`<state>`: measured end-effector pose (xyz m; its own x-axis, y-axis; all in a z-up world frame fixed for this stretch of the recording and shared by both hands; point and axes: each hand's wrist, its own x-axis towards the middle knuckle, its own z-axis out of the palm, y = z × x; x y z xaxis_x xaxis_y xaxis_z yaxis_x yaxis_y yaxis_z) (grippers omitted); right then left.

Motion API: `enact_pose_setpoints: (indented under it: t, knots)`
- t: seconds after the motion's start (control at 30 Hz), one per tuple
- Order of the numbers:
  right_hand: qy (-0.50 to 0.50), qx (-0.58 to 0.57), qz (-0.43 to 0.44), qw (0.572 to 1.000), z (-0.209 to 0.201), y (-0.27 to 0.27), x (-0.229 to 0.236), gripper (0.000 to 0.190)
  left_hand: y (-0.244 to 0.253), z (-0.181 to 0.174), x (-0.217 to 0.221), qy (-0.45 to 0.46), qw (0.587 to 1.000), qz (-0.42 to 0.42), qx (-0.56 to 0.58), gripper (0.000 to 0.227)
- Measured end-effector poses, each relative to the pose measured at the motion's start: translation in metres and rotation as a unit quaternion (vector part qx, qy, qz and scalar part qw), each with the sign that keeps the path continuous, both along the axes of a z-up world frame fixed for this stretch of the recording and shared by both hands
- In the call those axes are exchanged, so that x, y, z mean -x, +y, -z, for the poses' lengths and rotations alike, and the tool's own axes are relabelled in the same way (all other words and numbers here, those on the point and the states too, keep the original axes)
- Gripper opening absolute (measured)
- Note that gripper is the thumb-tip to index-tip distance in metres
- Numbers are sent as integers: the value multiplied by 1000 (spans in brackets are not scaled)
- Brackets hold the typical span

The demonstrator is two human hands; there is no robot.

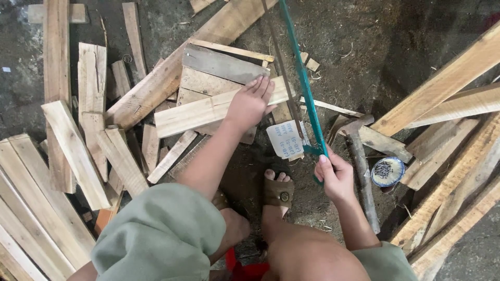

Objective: The person sands a small piece of wood with sandpaper while sitting on the floor. They then use a hand saw to cut the wood piece.

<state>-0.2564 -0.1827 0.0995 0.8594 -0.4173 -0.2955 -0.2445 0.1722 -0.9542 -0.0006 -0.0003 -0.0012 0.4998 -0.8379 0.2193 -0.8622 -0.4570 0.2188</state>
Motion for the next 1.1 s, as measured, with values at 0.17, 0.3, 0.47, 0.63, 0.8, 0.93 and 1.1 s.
enact_pose_setpoints:
  t: [0.17, 0.3, 0.47, 0.63, 0.8, 0.93, 1.1]
  knots:
    - [3, 1, -1, 1000, 11, 2, 8, 37, 2, 11, 6, -43, 999, 16, 9, 72]
    - [1, 6, 8, 1000, 40, 1, 27, 38, 3, 26, 13, -65, 998, 8, 25, 73]
    - [0, 6, 11, 1000, 10, 5, 5, 37, 2, 18, 18, -33, 999, -14, 38, 72]
    - [-3, 13, 2, 1000, 27, 2, 17, 36, 5, 18, 24, 44, 997, -58, 14, 76]
    - [-8, 25, -1, 1000, 22, 3, 16, 36, 5, 14, 21, 87, 994, -64, 32, 73]
    - [-11, 44, 8, 999, 21, 15, 13, 37, 4, 10, 20, 79, 993, -68, 50, 71]
    - [89, -8, -5, 996, 14, 33, 17, 43, 2, -18, 19, 100, 991, -85, -39, 64]
